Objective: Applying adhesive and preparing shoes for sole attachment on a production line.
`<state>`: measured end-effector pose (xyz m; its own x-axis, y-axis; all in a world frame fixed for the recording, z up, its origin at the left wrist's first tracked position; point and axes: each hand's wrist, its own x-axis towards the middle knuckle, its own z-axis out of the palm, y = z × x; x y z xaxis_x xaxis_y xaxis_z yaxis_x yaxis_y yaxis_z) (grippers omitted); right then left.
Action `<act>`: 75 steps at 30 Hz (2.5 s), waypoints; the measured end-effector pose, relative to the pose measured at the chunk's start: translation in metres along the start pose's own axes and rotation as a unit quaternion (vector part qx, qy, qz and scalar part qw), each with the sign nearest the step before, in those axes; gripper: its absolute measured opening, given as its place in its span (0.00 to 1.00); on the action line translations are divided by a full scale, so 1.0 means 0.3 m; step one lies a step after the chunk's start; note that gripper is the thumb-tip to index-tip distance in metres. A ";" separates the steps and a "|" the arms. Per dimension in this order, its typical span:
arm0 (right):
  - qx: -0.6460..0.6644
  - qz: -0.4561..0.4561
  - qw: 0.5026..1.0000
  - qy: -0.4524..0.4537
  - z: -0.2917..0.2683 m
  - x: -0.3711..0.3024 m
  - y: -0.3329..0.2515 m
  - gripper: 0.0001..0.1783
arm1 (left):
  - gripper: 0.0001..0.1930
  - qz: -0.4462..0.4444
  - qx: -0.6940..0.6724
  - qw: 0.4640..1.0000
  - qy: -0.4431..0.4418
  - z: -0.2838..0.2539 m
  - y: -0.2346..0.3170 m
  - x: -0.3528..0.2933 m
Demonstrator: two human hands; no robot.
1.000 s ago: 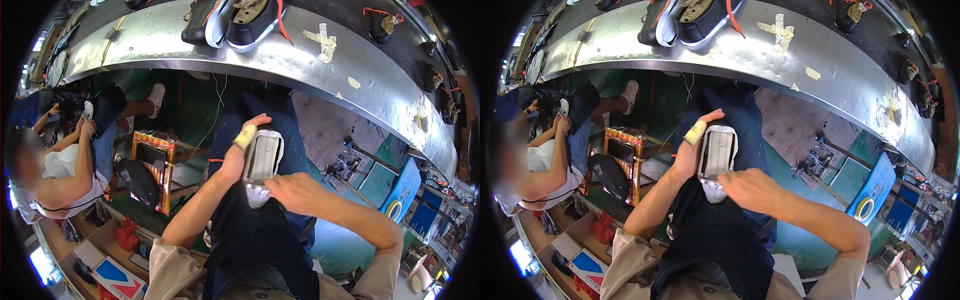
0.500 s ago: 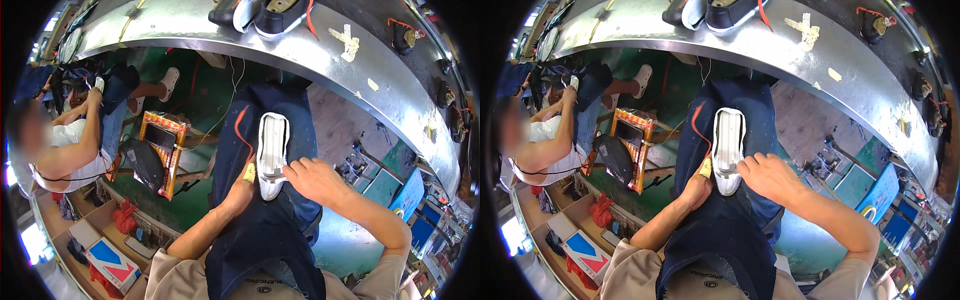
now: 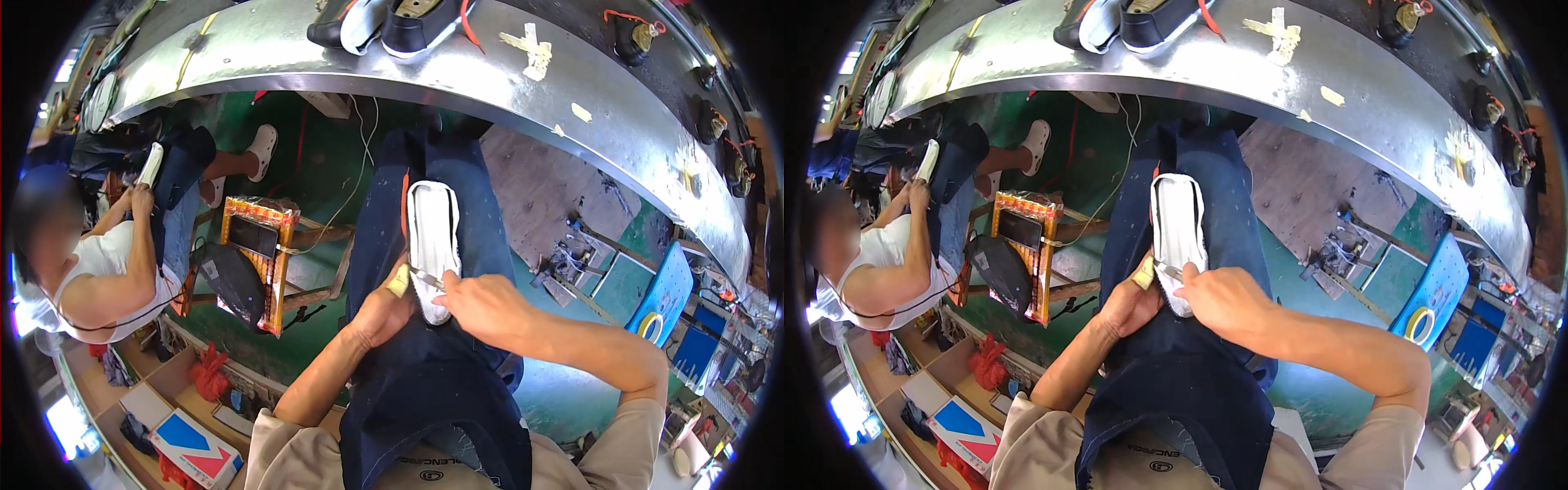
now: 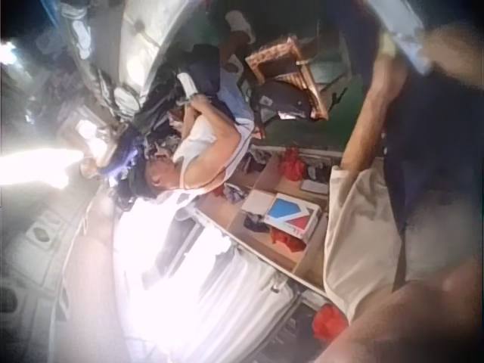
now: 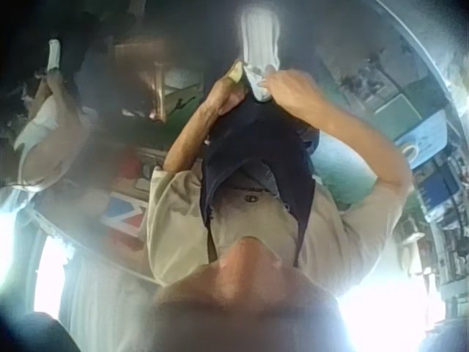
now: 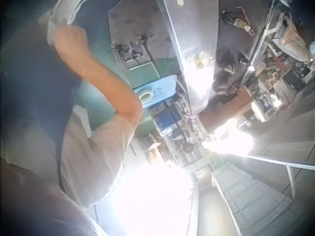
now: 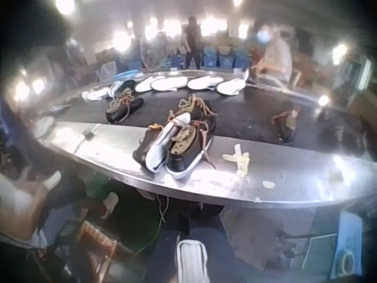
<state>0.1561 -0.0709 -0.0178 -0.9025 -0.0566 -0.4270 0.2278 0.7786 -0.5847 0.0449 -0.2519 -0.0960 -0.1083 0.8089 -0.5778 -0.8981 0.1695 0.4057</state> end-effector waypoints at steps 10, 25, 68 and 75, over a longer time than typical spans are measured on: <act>0.147 0.070 0.967 0.194 0.254 -0.014 -0.026 0.16 | 0.38 -0.056 0.080 0.995 -0.003 0.008 0.127 0.064; 0.011 0.064 0.995 0.070 0.106 -0.106 0.027 0.20 | 0.36 0.172 0.221 0.952 0.126 0.048 -0.093 0.044; 0.043 -0.005 0.952 0.302 -0.063 0.105 0.093 0.16 | 0.40 0.299 0.386 0.864 0.125 0.072 0.090 0.219; 0.088 0.122 0.940 0.305 0.014 0.112 0.184 0.17 | 0.43 0.249 0.171 0.947 0.104 -0.019 0.063 0.193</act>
<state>0.1398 -0.0326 -0.0674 -0.8448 0.5217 -0.1190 0.4639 0.6033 -0.6487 0.0192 -0.2050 -0.1257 -0.5966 0.7138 -0.3668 -0.5264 -0.0030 0.8503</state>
